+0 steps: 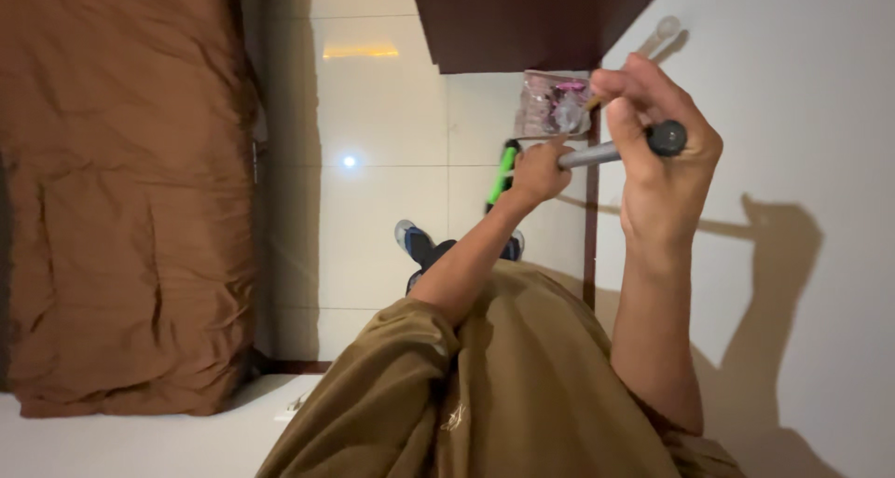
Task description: The person sweeps the tiled floor using a broom, pushing debris along the floor next to a bed and furniture.
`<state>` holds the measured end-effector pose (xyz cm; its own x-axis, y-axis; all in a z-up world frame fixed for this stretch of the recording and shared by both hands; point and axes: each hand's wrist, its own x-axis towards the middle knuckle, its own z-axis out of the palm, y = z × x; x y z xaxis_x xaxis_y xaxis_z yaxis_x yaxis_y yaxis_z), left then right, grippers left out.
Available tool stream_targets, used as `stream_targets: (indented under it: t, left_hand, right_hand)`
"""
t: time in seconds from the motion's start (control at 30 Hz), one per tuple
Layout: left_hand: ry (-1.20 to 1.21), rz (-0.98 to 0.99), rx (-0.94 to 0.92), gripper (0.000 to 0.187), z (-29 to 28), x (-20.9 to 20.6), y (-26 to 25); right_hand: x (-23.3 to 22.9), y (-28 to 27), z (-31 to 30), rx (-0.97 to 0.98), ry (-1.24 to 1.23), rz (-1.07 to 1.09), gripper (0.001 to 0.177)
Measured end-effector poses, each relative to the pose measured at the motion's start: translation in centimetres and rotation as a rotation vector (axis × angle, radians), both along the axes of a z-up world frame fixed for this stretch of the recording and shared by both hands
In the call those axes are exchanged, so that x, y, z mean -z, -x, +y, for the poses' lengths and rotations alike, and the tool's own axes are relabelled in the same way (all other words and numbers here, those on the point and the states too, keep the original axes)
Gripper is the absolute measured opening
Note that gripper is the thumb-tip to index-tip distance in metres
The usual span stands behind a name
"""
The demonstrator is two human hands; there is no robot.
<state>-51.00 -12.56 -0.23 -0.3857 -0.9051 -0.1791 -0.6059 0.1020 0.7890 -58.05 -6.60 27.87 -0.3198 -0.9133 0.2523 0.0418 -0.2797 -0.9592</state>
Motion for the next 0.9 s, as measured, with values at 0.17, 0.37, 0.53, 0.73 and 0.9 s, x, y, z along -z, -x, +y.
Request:
stream_targets:
  t: [0.17,0.37,0.53,0.73,0.9]
  left_hand:
    - [0.021,-0.104,-0.056,0.037,-2.9,-0.1,-3.9]
    - [0.093,0.028,0.005,0.032,-4.9,-2.5,-6.7]
    - [-0.151,0.179,0.171,0.051,-6.6,-4.7,-10.7]
    - [-0.256,0.145,0.228,0.053,-8.7,-4.8,-16.5]
    - [-0.014,-0.084,-0.092,0.039,-10.8,-2.4,-19.1]
  right_hand:
    - [1.9,-2.3,-1.7,0.017,0.048,-0.101,0.032]
    - [-1.0,-6.0,-4.1,0.106,0.127,-0.017,0.029]
    - [-4.6,-9.1,-7.1,0.057,0.113,0.09,0.035]
    - [-2.9,-13.4,-9.6,-0.11,-0.085,0.137,0.032]
    - [-1.7,-17.4,-10.0,-0.114,-0.137,0.187,0.024]
